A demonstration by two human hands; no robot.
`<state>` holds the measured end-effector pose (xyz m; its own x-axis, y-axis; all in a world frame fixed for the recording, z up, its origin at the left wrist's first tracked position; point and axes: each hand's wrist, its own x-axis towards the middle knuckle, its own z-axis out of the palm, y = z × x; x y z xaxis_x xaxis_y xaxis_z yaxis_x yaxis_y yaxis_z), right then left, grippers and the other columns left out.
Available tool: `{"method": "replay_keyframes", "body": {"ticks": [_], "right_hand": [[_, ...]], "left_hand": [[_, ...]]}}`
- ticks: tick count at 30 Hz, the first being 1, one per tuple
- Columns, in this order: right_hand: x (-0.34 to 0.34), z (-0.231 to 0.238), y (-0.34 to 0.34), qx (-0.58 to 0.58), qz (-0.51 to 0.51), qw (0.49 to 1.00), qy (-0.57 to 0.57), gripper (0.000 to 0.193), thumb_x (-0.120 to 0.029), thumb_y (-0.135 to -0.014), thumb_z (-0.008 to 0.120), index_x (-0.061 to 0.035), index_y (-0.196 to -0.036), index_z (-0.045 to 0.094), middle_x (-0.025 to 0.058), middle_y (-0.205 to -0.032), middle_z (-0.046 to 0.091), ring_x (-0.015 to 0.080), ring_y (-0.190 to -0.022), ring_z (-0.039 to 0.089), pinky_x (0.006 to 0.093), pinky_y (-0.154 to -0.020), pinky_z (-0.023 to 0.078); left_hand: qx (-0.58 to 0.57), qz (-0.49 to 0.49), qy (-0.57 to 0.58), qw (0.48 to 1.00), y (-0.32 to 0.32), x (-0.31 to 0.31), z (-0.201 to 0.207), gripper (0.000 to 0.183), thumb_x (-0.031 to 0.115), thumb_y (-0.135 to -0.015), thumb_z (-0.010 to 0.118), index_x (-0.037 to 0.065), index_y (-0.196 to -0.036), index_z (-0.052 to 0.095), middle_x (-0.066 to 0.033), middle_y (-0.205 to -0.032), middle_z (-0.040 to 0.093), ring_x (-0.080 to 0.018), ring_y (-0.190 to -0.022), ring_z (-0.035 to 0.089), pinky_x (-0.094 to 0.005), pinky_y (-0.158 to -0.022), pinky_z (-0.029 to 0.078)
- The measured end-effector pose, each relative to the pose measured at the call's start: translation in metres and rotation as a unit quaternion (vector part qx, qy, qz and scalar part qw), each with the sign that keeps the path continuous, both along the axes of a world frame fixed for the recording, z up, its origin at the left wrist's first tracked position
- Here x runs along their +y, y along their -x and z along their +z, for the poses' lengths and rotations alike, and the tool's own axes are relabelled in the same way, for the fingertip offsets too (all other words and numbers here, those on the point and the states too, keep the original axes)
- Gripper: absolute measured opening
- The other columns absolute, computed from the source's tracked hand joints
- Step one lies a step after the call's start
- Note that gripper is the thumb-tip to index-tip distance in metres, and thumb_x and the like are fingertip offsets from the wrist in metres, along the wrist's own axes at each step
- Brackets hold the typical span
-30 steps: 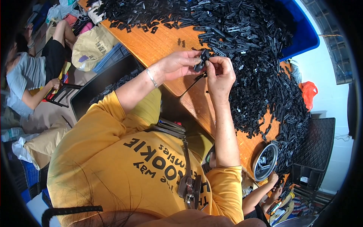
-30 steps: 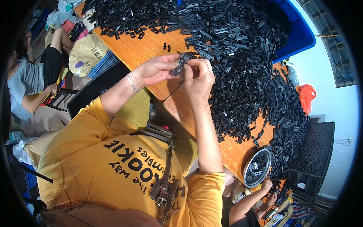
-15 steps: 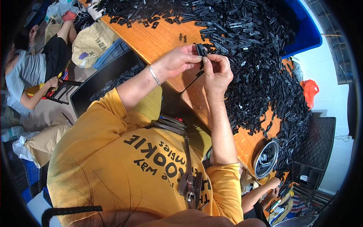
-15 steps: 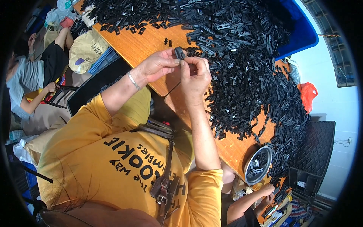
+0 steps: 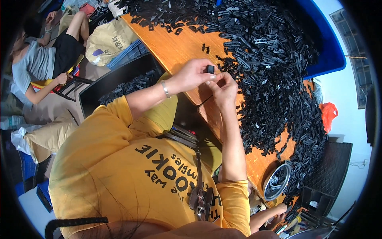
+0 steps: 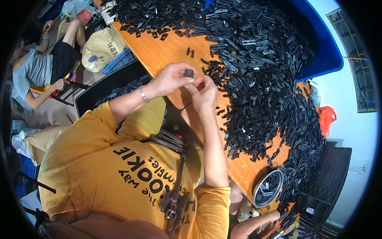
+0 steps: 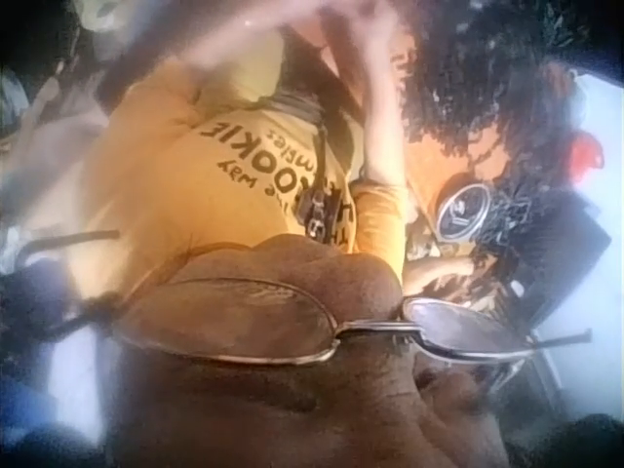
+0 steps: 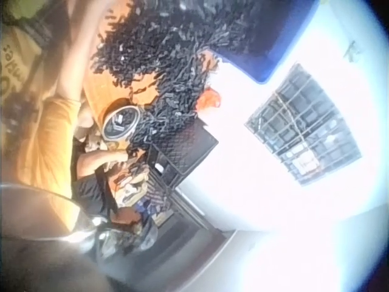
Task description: The person repeatedly assembles small black plastic parts by picking up pieces from the table and fitting them together by hand.
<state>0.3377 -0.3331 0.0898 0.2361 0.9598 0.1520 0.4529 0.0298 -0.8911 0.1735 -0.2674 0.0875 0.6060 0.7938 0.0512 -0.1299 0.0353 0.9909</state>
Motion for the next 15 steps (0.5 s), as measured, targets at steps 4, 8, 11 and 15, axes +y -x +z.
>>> {"method": "replay_keyframes", "body": {"ticks": [4,8,11,15], "right_hand": [[0.021,0.003,0.034,-0.062,0.096,0.985,0.129,0.026,-0.017,-0.079,0.09,-0.0049,-0.081,0.066,0.0069,-0.074,0.069,0.0166,-0.069,0.064,0.0345,-0.066,0.053],[0.035,-0.007,0.047,-0.044,0.222,0.968,0.104,0.024,-0.023,-0.083,0.087,-0.0051,-0.085,0.071,0.0084,-0.075,0.071,0.0194,-0.07,0.066,0.0374,-0.068,0.055],[0.063,0.009,0.035,-0.12,0.12,0.983,0.07,0.019,-0.021,-0.086,0.083,-0.0046,-0.09,0.074,0.016,-0.085,0.073,0.0311,-0.077,0.072,0.0417,-0.072,0.057],[0.121,-0.005,0.018,-0.308,0.019,0.951,-0.036,0.019,-0.016,-0.086,0.078,-0.0036,-0.099,0.071,0.021,-0.097,0.07,0.0403,-0.087,0.073,0.0469,-0.077,0.059]], "left_hand": [[0.031,-0.017,0.037,0.999,0.058,0.012,-0.011,0.023,0.008,-0.099,0.07,0.0,-0.12,0.067,-0.0016,-0.108,0.071,-0.0091,-0.103,0.068,-0.0255,-0.092,0.054],[0.27,-0.157,-0.006,0.95,0.152,0.026,0.019,0.028,0.011,-0.097,0.074,0.001,-0.122,0.068,-0.0005,-0.105,0.071,-0.0097,-0.1,0.067,-0.0258,-0.092,0.055],[0.34,-0.05,-0.219,0.913,0.2,0.045,0.013,0.033,0.008,-0.093,0.078,0.001,-0.124,0.068,-0.0001,-0.102,0.071,-0.0109,-0.097,0.067,-0.0274,-0.093,0.055],[0.225,0.058,-0.187,0.954,0.134,0.102,0.013,0.024,0.014,-0.098,0.073,0.002,-0.118,0.069,0.0043,-0.092,0.068,-0.0055,-0.086,0.062,-0.0241,-0.08,0.053]]}}
